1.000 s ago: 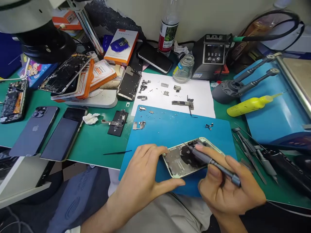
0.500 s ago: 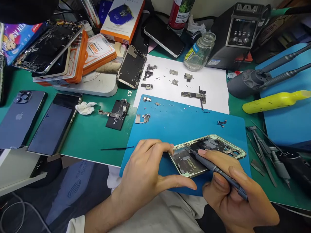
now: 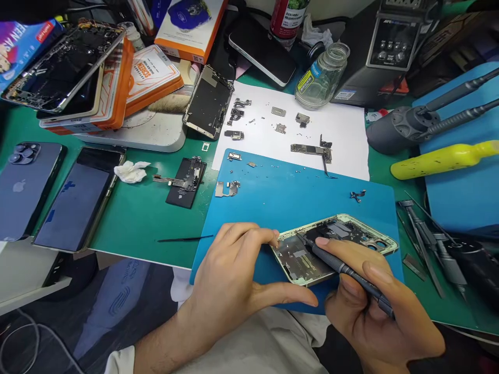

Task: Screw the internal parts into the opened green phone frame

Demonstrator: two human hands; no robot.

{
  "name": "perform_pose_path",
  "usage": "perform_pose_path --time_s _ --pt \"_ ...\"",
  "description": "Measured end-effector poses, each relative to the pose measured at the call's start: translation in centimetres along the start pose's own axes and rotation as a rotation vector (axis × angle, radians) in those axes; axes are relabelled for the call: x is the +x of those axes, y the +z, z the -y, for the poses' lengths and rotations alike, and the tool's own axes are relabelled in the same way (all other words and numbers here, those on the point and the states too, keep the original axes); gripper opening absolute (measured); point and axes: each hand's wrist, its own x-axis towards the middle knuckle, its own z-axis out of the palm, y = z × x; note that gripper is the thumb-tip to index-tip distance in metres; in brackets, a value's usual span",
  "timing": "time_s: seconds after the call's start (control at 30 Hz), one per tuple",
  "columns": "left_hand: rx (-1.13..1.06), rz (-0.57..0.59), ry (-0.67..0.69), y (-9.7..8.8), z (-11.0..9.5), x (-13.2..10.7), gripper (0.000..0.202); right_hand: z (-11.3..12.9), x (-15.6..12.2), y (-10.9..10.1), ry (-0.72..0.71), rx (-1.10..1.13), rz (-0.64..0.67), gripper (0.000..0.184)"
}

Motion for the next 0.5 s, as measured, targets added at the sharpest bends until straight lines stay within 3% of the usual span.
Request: perform_pose_path --time_s 0.5 --pt "-0.015 0.021 -0.02 -0.02 0.06 -0.24 0.065 -0.02 0.1 0.11 -0.003 -0.006 0.002 0.078"
